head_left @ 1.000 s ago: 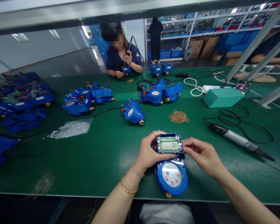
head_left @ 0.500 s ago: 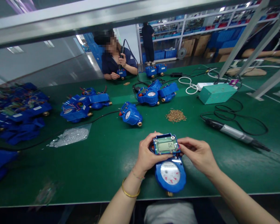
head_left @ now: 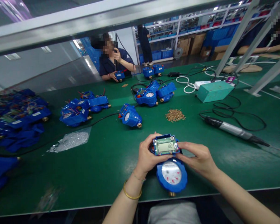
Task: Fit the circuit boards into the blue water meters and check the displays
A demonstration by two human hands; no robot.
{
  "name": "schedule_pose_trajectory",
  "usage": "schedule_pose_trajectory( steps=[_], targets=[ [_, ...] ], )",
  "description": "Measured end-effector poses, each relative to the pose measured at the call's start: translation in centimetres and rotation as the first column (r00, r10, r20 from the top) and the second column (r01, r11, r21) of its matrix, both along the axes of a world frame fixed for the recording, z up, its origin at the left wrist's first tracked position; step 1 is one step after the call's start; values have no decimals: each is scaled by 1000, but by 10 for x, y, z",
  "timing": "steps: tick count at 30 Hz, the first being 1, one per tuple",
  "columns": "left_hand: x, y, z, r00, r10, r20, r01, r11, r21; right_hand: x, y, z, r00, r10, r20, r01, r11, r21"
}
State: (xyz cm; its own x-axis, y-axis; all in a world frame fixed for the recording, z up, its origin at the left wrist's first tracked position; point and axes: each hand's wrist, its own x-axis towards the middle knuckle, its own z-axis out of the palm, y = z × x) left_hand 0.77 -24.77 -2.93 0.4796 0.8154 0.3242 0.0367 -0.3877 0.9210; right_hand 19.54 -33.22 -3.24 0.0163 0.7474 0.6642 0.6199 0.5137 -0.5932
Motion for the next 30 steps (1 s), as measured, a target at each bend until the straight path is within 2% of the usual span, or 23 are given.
schedule_pose_trajectory(
  steps=[9,11,15,18,22,30],
  targets=[
    [-1,-1,3,996,-89,-30,90,994,55,-7,5,1,999,39,-27,-39,999,1],
    [-2,-2,3,995,-87,-48,89,994,58,-7,5,1,1000,10,-24,-10,1000,10],
    [-4,-3,1,991,-76,-108,85,993,85,-9,0,0,992,-122,-15,122,993,1],
    [-5,-1,1,988,-99,-117,111,989,100,-12,-5,1,982,-184,-32,181,981,-76],
    [-6,2,4,981,-118,-154,136,985,111,-16,-9,0,969,-227,-96,200,953,-226],
    [-5,7,18,957,-125,-262,188,955,229,-19,-11,-2,934,-301,-191,214,902,-375]
  ],
)
